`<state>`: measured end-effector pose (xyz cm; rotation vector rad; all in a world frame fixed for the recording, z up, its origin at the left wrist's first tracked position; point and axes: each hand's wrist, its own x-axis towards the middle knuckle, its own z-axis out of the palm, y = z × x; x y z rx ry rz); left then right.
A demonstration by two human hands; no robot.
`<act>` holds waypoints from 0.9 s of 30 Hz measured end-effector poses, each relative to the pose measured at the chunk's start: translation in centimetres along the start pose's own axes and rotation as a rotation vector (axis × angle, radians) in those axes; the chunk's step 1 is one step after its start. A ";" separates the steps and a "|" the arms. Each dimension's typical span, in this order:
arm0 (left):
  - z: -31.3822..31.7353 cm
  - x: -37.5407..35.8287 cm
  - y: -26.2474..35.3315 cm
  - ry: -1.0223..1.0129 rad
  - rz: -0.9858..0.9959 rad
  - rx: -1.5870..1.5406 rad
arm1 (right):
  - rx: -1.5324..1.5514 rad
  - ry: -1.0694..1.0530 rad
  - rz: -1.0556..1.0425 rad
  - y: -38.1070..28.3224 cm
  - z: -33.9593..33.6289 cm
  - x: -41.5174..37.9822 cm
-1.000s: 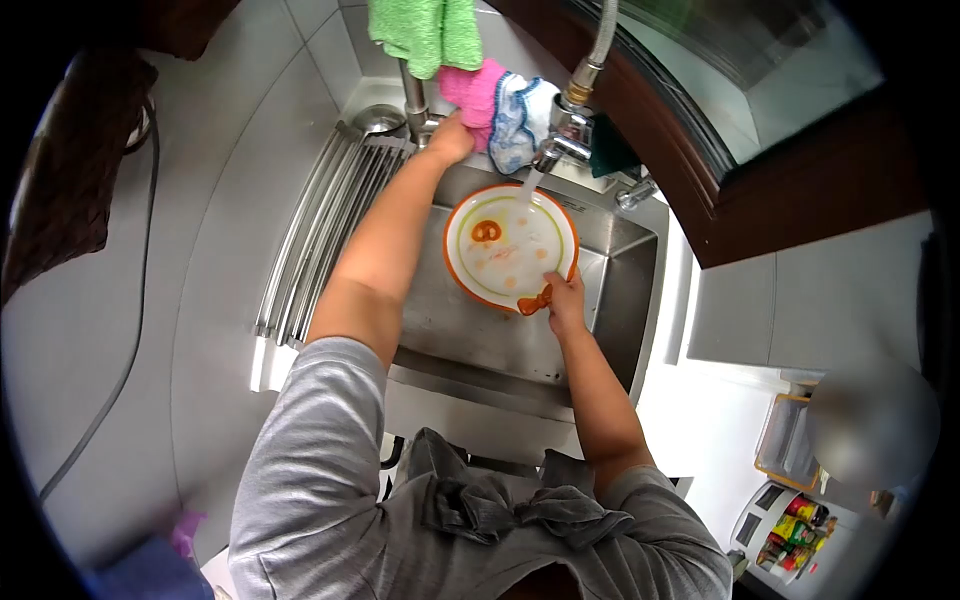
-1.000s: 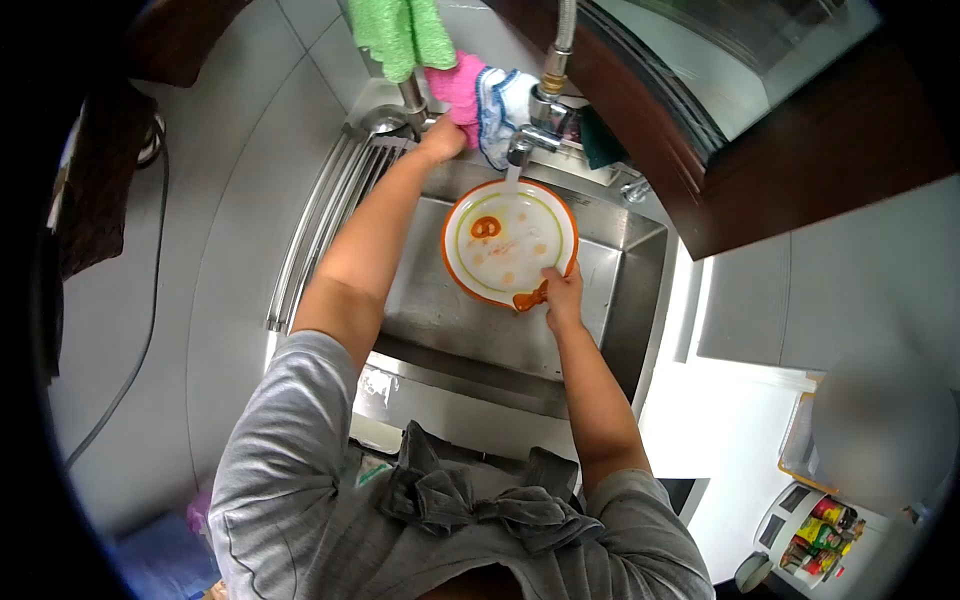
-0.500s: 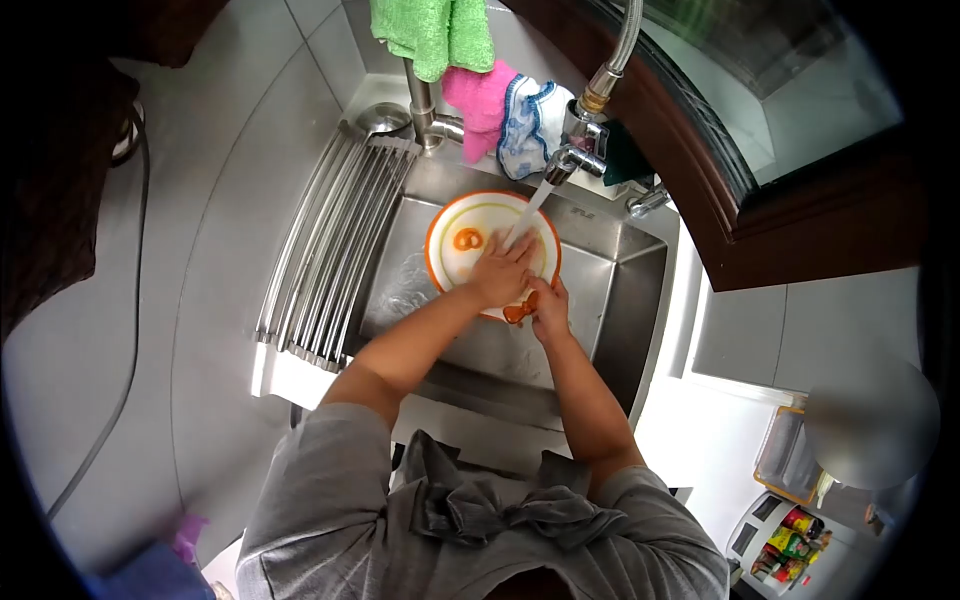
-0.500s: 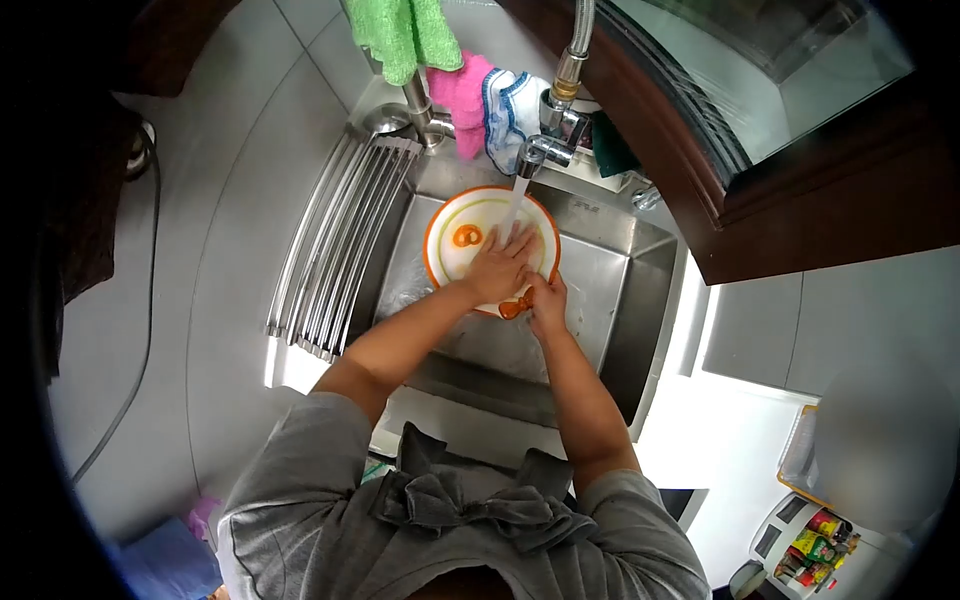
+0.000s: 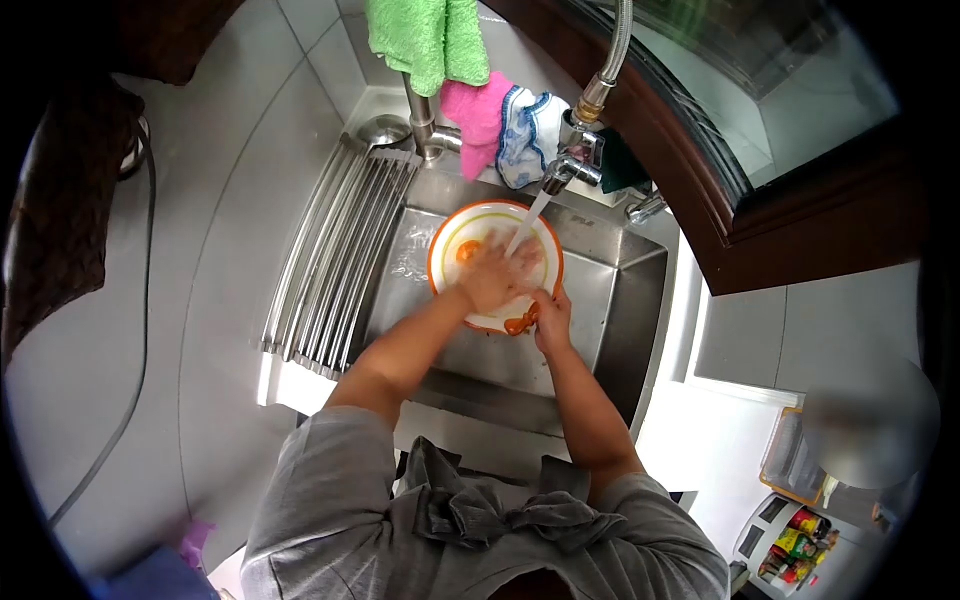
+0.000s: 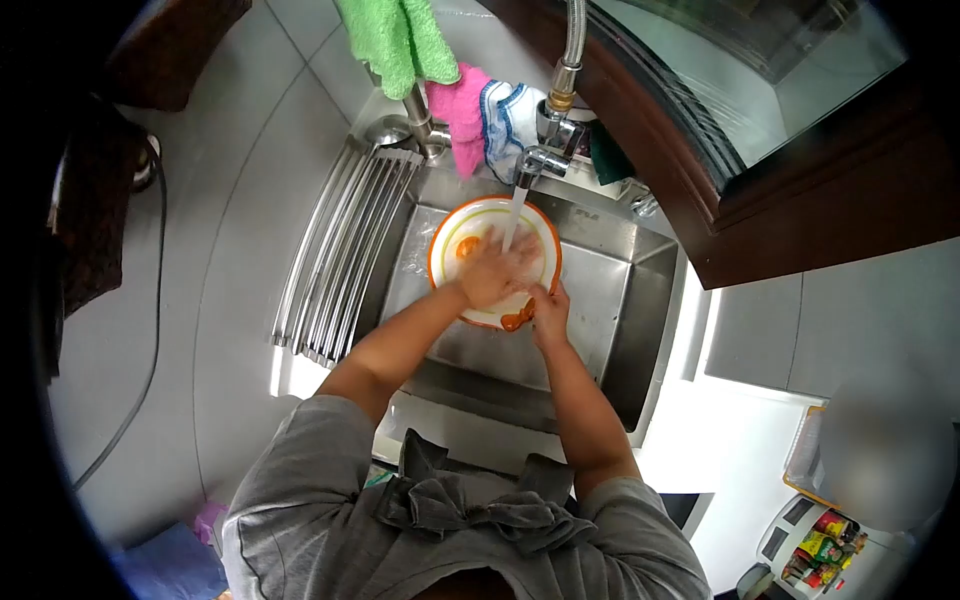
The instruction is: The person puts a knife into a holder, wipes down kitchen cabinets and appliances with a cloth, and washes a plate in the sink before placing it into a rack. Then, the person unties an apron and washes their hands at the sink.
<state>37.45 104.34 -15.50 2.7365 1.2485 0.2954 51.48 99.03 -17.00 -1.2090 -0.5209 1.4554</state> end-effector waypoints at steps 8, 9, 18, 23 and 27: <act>-3.7 -0.4 -3.3 0.145 -0.768 -0.180 | -0.069 -0.096 0.124 -2.5 -1.0 1.9; -3.5 -1.7 -4.6 0.142 -0.765 -0.174 | -0.120 -0.132 0.153 -2.7 -1.4 2.6; -4.4 -8.3 -1.4 0.101 -0.995 -1.728 | -1.224 0.120 -0.421 -1.1 2.1 5.2; -2.6 -7.9 1.3 0.359 -1.021 -1.769 | -1.577 -0.074 -0.652 2.8 6.0 -1.0; -1.5 -9.0 2.7 0.448 -1.039 -1.849 | -1.481 -0.091 -0.671 2.5 4.2 0.9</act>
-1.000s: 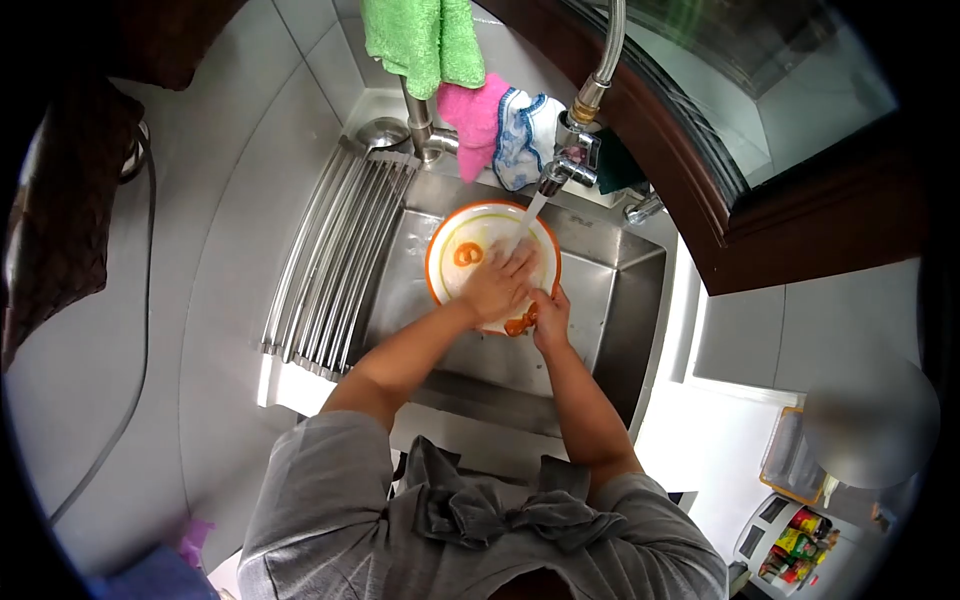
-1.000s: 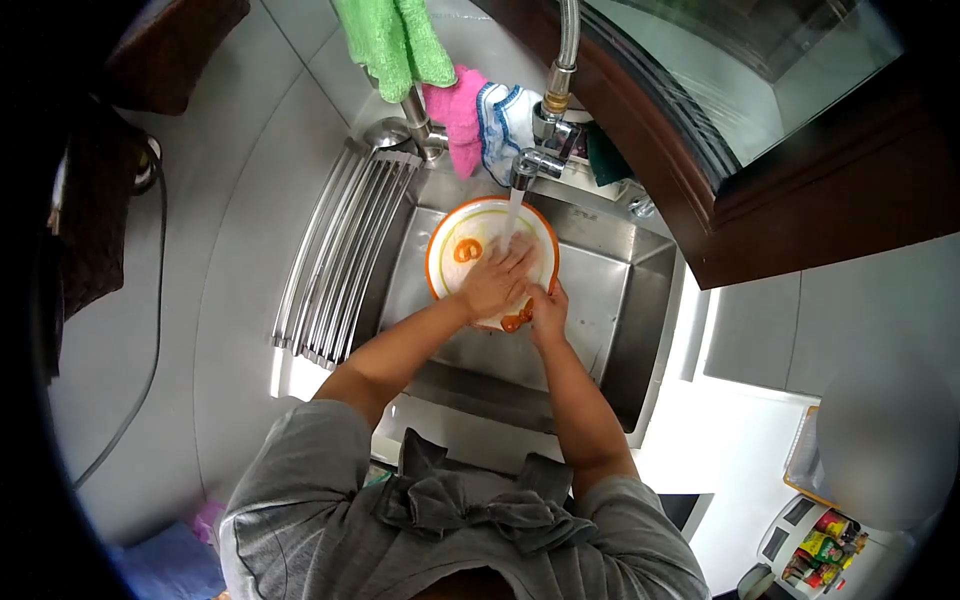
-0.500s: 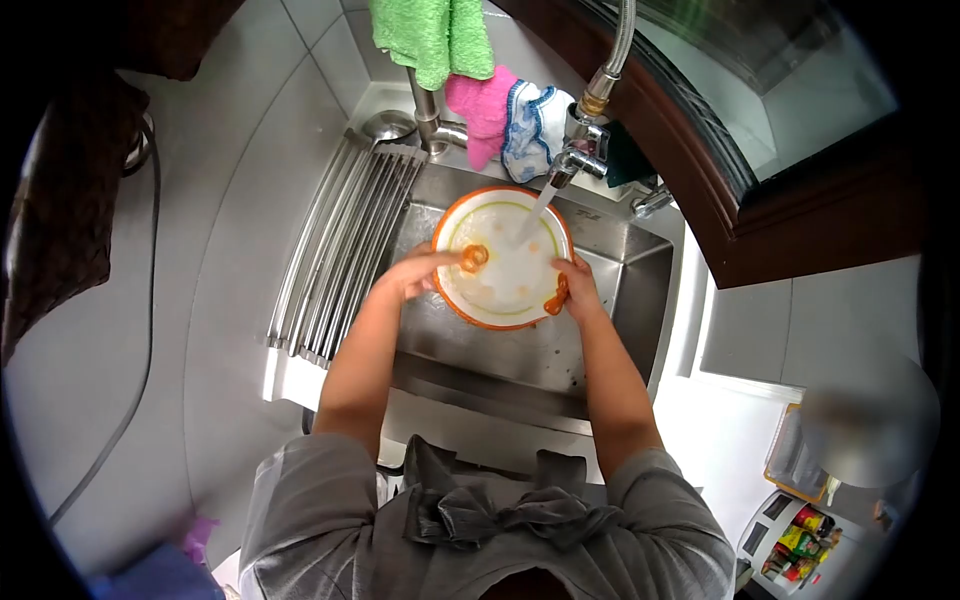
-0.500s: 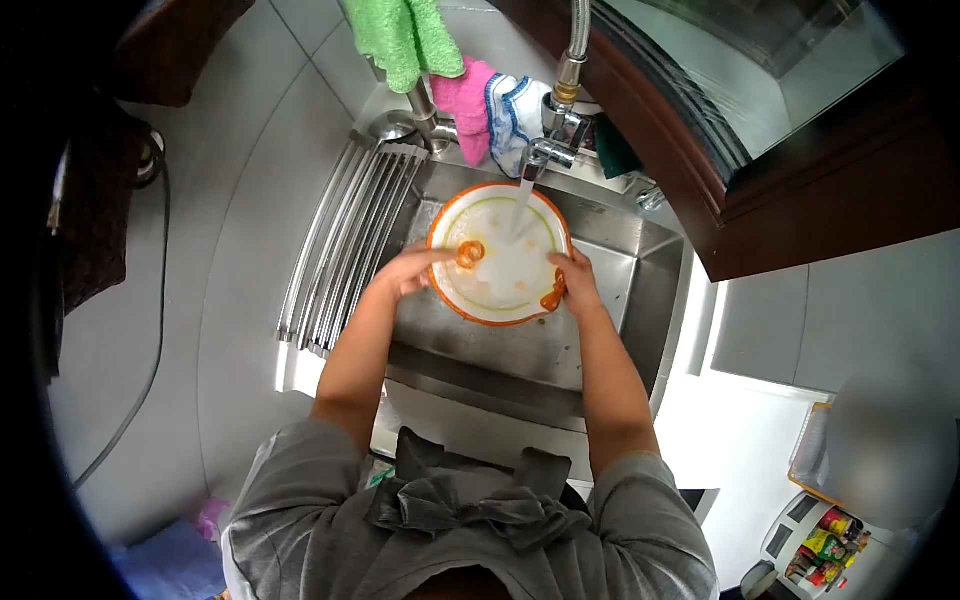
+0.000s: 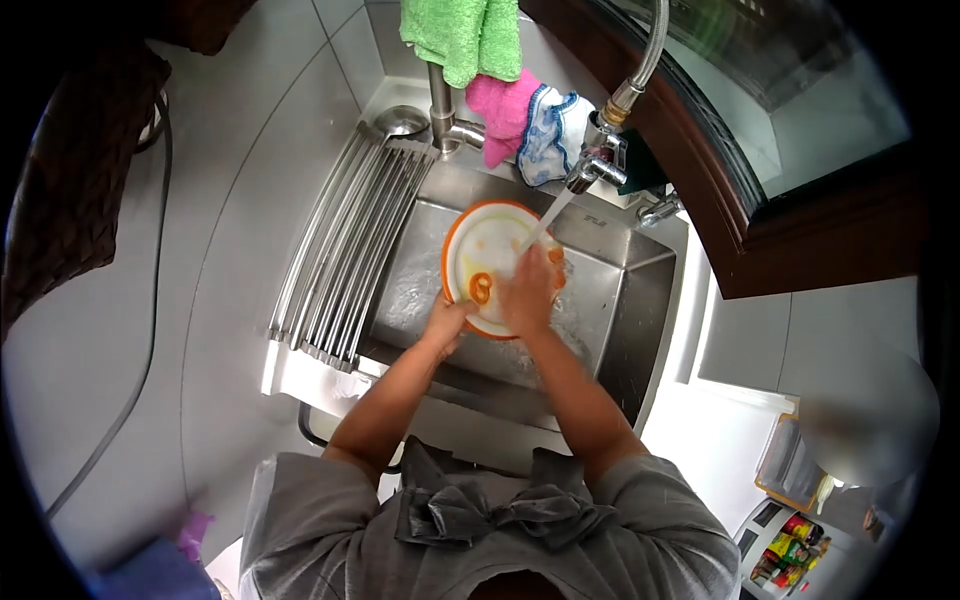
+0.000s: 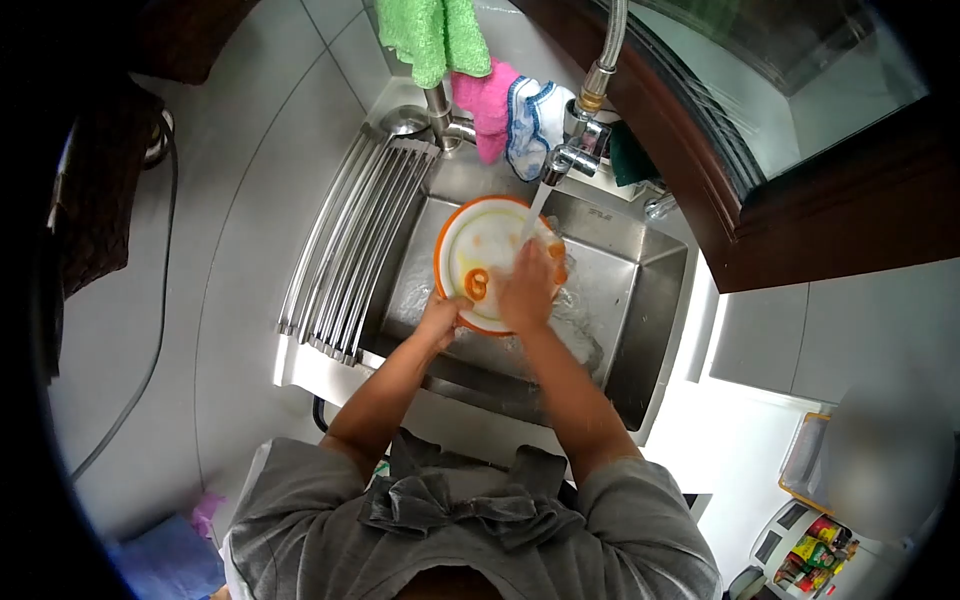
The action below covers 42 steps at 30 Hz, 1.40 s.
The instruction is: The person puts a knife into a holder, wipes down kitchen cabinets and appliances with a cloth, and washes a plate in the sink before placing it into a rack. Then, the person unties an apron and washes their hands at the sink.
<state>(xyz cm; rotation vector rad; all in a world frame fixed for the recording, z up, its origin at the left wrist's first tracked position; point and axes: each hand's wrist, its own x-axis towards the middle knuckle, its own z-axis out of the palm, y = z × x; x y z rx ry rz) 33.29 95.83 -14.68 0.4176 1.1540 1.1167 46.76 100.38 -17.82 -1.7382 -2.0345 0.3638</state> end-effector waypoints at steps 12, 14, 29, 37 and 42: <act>1.9 -1.3 -1.7 -0.094 -0.217 -0.176 | -0.016 -0.263 -0.220 0.9 -2.2 5.0; 1.7 -1.3 -1.4 -0.047 -0.170 -0.208 | -0.475 -0.058 -0.208 3.2 -2.5 5.1; 3.0 10.1 -3.9 -0.127 0.048 -0.203 | 1.110 -0.066 0.648 5.5 -7.2 -2.2; 5.3 13.2 3.5 0.294 0.738 1.192 | 1.177 0.244 0.628 3.3 -8.1 -3.8; 7.1 13.1 12.1 0.047 1.198 1.332 | 1.349 0.138 0.861 2.3 -10.8 -4.2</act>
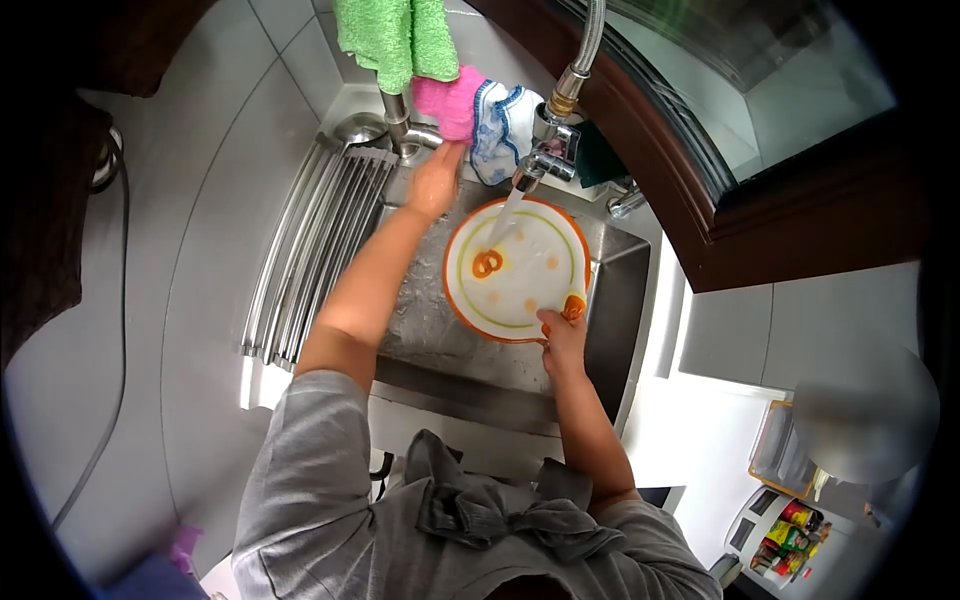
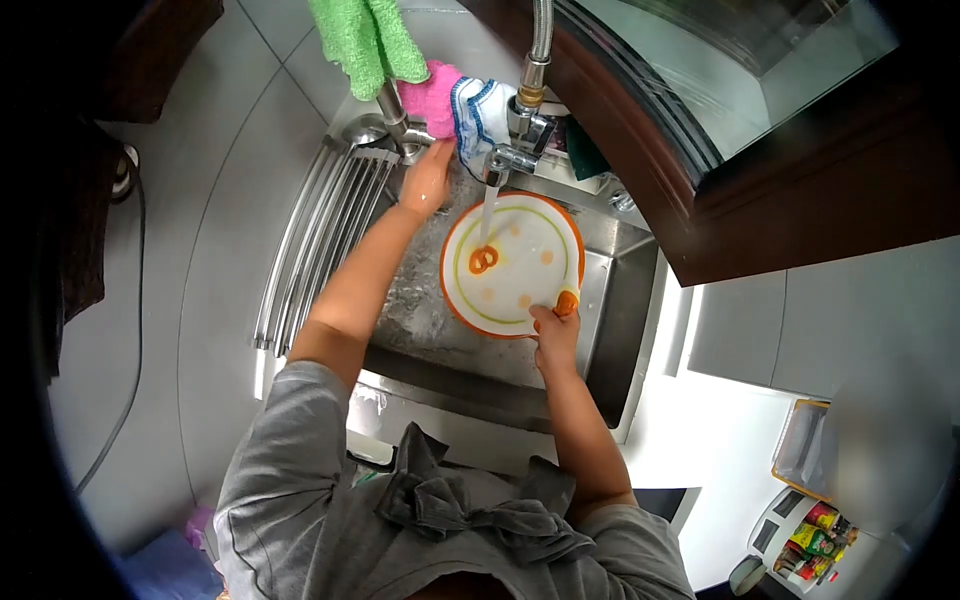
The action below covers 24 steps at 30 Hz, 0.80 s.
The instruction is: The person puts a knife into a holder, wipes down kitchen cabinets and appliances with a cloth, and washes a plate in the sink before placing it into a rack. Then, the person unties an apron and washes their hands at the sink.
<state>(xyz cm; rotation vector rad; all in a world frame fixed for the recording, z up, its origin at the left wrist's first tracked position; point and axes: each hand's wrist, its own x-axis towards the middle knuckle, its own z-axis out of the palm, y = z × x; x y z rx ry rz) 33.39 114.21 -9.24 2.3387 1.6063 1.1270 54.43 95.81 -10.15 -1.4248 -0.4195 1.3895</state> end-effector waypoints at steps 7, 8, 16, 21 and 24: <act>-0.2 2.4 -3.1 -0.328 -0.131 0.197 | -0.080 0.054 0.075 -1.0 0.2 -0.7; 0.0 2.6 -3.2 -0.326 -0.133 0.194 | -0.111 0.058 0.068 -0.6 -0.2 -0.4; -0.2 4.9 -0.7 -0.512 -0.206 0.444 | -0.267 0.053 -0.040 1.1 -3.7 0.0; -0.1 5.4 -1.4 -0.302 -0.362 0.325 | -0.851 0.061 -0.512 -1.6 -3.9 -3.0; 0.3 3.3 -2.2 -0.365 -0.120 0.346 | -1.036 0.042 -0.565 -3.0 -4.4 -3.9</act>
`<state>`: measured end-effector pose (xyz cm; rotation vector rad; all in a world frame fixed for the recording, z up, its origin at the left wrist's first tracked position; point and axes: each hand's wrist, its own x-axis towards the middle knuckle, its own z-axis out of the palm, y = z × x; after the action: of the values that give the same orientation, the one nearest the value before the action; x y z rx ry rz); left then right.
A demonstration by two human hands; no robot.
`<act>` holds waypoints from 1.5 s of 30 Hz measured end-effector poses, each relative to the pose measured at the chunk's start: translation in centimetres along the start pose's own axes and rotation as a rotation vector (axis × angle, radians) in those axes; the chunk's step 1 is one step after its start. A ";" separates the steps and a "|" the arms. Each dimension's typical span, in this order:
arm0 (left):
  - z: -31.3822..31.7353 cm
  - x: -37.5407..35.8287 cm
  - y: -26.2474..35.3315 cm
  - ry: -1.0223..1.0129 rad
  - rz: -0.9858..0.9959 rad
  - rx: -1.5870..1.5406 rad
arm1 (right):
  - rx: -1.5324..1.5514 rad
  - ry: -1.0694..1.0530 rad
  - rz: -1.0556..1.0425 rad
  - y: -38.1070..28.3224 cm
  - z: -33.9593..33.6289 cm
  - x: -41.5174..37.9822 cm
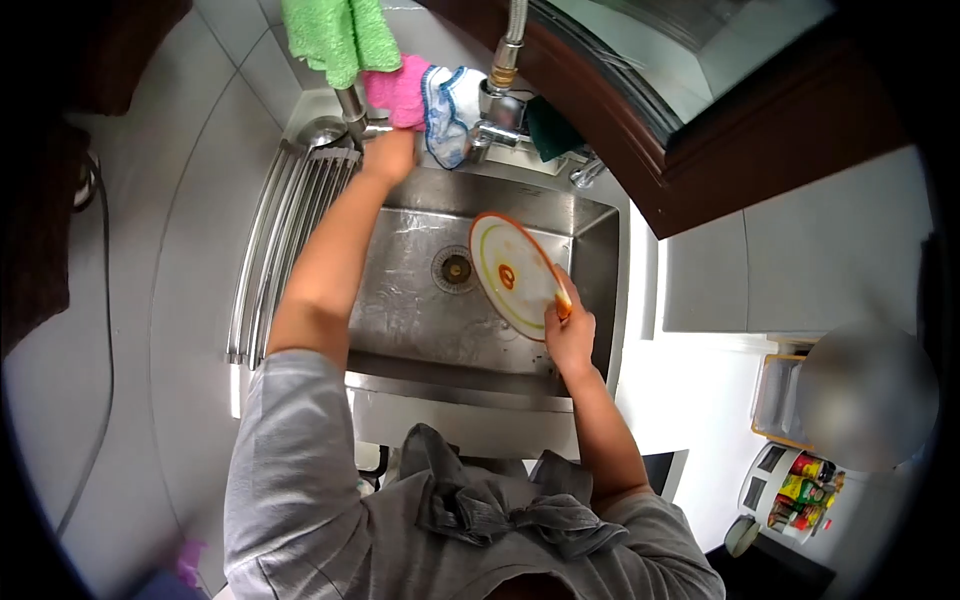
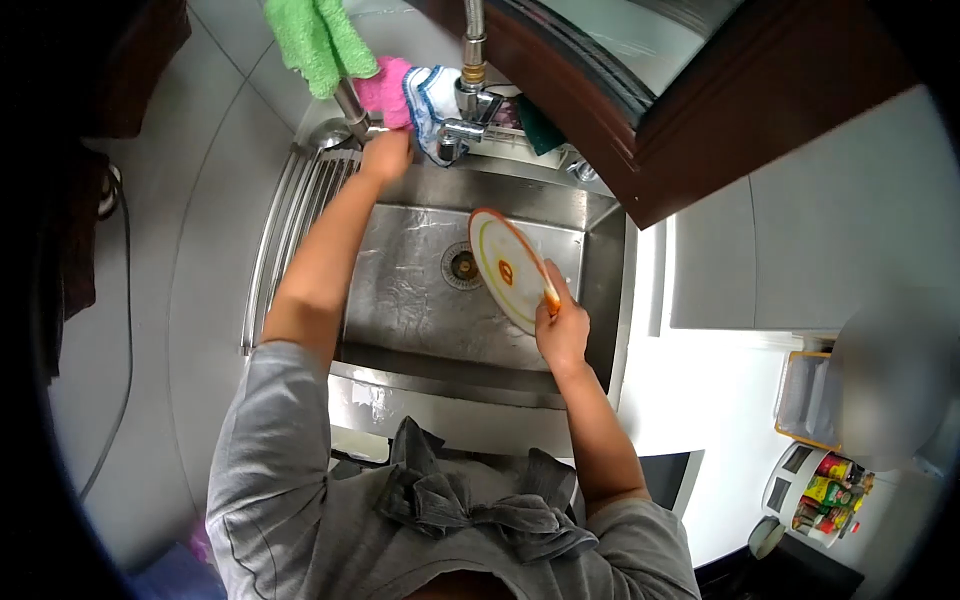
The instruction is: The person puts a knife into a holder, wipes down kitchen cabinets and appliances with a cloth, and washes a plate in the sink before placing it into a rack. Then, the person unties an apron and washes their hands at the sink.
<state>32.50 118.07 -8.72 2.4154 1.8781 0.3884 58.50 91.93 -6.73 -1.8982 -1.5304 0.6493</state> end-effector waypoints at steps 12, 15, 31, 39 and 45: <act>1.5 -16.2 3.1 -0.578 -0.051 -1.314 | 0.148 -0.150 -0.579 -4.5 -2.8 1.3; -0.6 -16.9 2.7 -0.493 -0.132 -1.339 | 0.215 -0.090 -0.584 -5.3 -3.1 2.2; -0.4 -17.3 11.1 0.270 -0.385 -2.246 | 0.640 0.305 -0.227 -8.2 0.1 -1.1; 5.9 -22.5 9.9 -0.872 0.189 -0.028 | 0.064 0.516 -0.819 -7.1 -1.7 -2.7; 6.6 -24.2 8.4 -0.717 -0.021 -0.095 | 0.121 0.522 -0.420 -1.8 -2.1 -5.7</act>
<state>36.48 93.36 -17.39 2.0634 1.5067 -0.3457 57.50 86.30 -3.96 -1.4367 -1.4332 0.0463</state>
